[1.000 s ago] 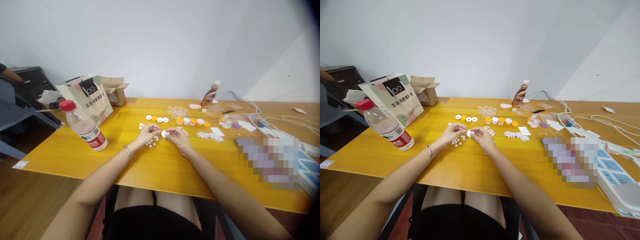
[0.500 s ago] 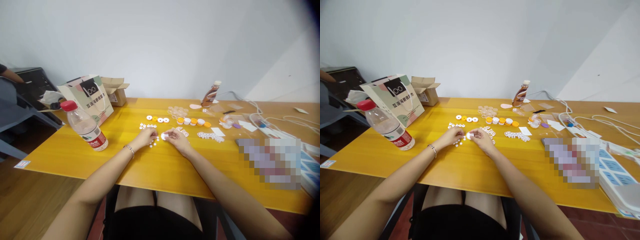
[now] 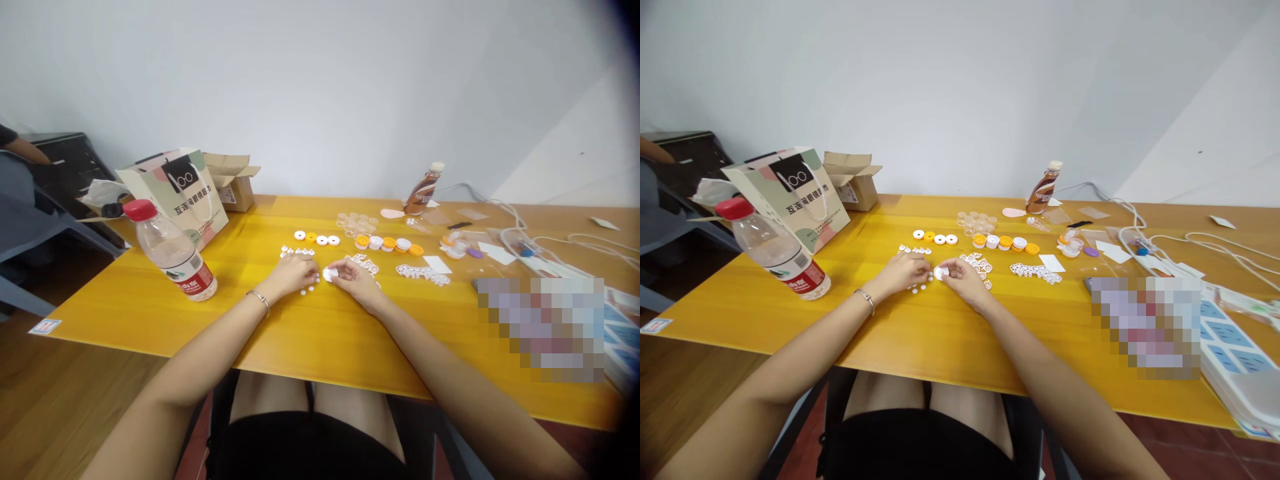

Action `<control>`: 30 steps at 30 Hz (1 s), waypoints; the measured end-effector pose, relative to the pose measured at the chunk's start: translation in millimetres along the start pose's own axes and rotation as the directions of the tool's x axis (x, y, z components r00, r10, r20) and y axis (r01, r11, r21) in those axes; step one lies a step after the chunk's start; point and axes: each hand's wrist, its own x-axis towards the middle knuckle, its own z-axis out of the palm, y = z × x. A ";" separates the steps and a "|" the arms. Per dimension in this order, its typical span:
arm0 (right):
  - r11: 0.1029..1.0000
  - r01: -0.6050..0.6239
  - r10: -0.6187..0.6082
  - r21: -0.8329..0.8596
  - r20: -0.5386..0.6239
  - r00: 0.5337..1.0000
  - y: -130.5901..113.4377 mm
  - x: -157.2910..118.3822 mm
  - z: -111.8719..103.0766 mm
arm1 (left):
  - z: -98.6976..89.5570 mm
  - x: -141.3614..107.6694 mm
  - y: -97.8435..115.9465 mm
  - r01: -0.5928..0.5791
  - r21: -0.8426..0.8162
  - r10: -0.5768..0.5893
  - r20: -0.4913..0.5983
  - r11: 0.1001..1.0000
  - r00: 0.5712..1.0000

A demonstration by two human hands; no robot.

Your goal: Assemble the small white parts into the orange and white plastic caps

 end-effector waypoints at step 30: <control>0.999 -0.034 0.035 0.036 -0.015 0.999 -0.5 -1.2 3.2 | 9.9 1.2 10.1 0.034 -0.524 -0.132 -0.151 0.851 0.980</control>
